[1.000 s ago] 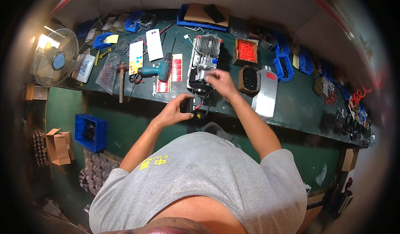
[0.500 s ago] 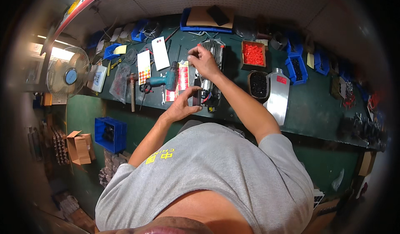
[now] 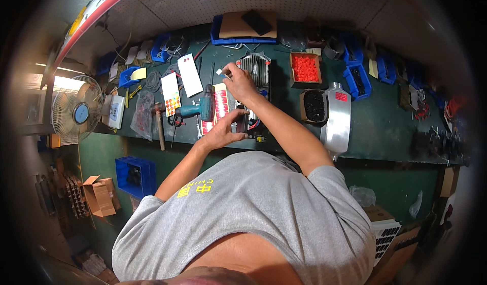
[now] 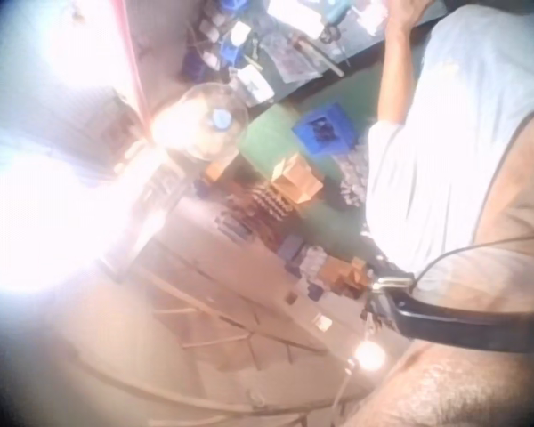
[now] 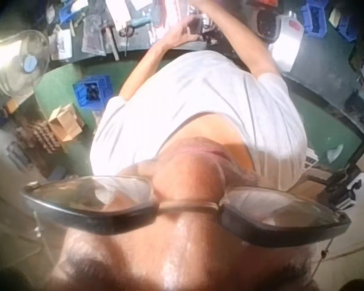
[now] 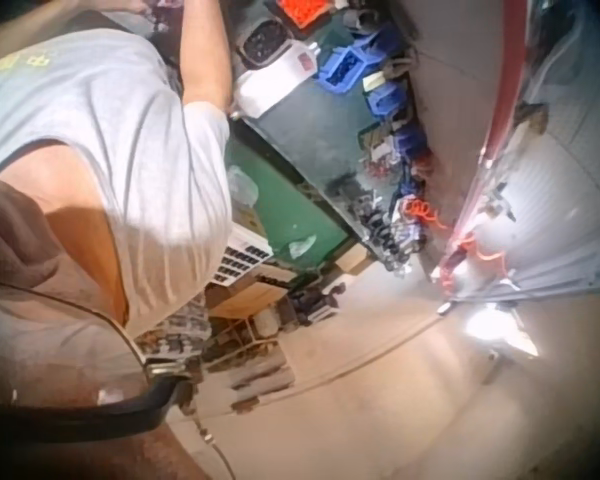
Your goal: The person assembles an electronic device by applying labels to a metal casing, using a power drill to secure components, and connecting wires to a motor. The person handles various small parts and tools on a cluttered workbench.
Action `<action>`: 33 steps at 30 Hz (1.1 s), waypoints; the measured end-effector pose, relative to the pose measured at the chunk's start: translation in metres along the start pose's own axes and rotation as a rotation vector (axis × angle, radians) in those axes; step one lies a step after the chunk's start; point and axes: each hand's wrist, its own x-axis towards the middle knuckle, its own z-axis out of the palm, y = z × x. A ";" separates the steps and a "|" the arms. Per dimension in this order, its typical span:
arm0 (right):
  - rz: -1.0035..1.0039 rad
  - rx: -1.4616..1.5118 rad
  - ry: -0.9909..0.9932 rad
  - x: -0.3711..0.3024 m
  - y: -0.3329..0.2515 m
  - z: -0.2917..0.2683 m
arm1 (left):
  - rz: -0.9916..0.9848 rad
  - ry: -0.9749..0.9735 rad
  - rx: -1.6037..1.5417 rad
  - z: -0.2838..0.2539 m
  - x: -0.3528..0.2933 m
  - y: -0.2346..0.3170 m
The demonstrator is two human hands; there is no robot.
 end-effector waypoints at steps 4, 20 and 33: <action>0.082 0.294 0.033 -0.019 -0.005 -0.013 | 0.069 0.093 0.091 -0.011 -0.002 -0.006; 0.333 0.187 -0.319 -0.044 -0.001 -0.082 | 0.286 0.274 0.146 -0.042 0.028 -0.006; 0.536 0.336 -0.526 -0.036 0.001 -0.095 | 0.240 0.270 0.269 -0.038 0.036 -0.006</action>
